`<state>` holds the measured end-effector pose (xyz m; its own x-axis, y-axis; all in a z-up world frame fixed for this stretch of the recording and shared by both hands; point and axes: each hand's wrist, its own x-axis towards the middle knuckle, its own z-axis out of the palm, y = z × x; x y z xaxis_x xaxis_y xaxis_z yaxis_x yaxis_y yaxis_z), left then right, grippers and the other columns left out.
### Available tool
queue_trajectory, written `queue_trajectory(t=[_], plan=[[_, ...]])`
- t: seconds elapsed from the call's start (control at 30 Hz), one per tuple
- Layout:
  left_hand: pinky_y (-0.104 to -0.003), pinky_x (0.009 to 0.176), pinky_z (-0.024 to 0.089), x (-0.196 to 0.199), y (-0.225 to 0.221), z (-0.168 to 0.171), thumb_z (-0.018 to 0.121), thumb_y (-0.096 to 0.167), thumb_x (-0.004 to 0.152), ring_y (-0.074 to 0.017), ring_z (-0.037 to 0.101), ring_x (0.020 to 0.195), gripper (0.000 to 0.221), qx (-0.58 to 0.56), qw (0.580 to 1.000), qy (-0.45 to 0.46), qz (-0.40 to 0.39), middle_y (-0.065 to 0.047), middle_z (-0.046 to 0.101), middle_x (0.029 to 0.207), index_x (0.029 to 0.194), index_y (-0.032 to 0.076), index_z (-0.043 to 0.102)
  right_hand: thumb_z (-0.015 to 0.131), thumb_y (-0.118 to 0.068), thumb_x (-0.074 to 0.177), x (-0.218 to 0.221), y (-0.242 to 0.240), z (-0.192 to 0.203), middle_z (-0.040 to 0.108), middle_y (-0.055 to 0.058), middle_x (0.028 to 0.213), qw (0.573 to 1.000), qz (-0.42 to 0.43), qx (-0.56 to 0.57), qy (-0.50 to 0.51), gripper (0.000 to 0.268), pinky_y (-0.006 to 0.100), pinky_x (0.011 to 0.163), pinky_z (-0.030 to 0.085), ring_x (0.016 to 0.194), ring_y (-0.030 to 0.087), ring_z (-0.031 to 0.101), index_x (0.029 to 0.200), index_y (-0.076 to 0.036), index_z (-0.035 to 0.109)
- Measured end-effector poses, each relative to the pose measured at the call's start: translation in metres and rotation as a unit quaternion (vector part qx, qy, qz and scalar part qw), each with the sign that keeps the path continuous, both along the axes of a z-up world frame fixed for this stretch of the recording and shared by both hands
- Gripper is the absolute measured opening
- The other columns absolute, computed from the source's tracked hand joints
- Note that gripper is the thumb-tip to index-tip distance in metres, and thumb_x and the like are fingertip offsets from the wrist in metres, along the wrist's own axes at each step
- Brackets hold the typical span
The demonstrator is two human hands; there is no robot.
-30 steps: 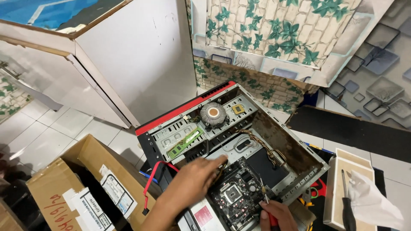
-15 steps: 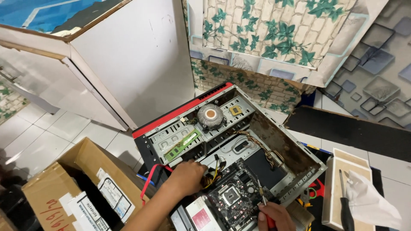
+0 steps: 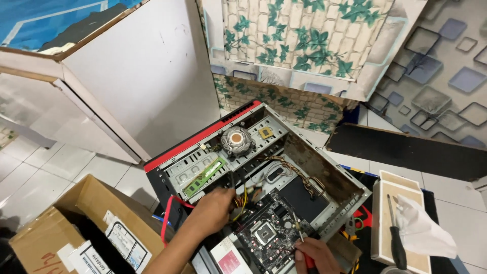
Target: Repairing and cleaning the internal components of a desktop computer using a screwdriver and a brush.
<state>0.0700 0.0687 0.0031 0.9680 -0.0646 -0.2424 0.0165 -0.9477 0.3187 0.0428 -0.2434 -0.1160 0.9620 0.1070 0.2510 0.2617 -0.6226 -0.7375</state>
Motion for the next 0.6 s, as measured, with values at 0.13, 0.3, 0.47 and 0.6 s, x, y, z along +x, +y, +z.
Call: queue_trajectory(t=[0.13, 0.3, 0.47, 0.6], plan=[[-0.043, 0.083, 0.058, 0.000, 0.001, 0.005, 0.044, -0.018, 0.080, -0.0267, 0.062, 0.100, 0.044, -0.077, 0.996, -0.016, 0.041, -0.012, 0.066, 0.097, 0.113, 0.008, 0.056, 0.068, -0.035, 0.090, 0.001, 0.002, -0.004, 0.074, -0.003, 0.120, 0.998, 0.008, 0.030, -0.048, 0.022, 0.031, 0.063, 0.070, 0.091, 0.017, 0.078, 0.109, -0.034, 0.078], [-0.025, 0.070, 0.066, 0.000, 0.003, 0.017, 0.048, 0.005, 0.103, -0.0126, 0.072, 0.091, 0.019, -0.196, 0.971, -0.003, 0.134, -0.002, 0.071, 0.103, 0.116, 0.015, 0.058, 0.064, -0.040, 0.092, 0.000, 0.005, 0.013, 0.078, -0.001, 0.116, 0.998, 0.006, 0.015, -0.053, 0.025, 0.027, 0.071, 0.067, 0.090, 0.013, 0.080, 0.108, -0.029, 0.080], [-0.033, 0.072, 0.054, 0.001, 0.017, -0.006, 0.054, 0.016, 0.102, -0.0160, 0.066, 0.089, 0.012, -0.351, 0.921, -0.085, 0.145, -0.003, 0.071, 0.104, 0.114, 0.015, 0.057, 0.069, -0.028, 0.090, 0.008, -0.003, -0.008, 0.074, 0.003, 0.118, 0.997, 0.042, 0.062, -0.037, 0.025, 0.029, 0.059, 0.062, 0.076, 0.012, 0.078, 0.112, -0.025, 0.079], [-0.034, 0.079, 0.060, -0.001, 0.019, 0.004, 0.057, 0.012, 0.100, -0.0181, 0.069, 0.091, 0.014, -0.428, 0.880, -0.083, 0.190, -0.005, 0.071, 0.099, 0.113, 0.011, 0.062, 0.068, -0.029, 0.091, -0.002, 0.017, 0.015, 0.079, -0.001, 0.109, 0.996, -0.040, 0.068, -0.038, 0.018, 0.027, 0.072, 0.061, 0.082, 0.012, 0.079, 0.101, -0.029, 0.082]])
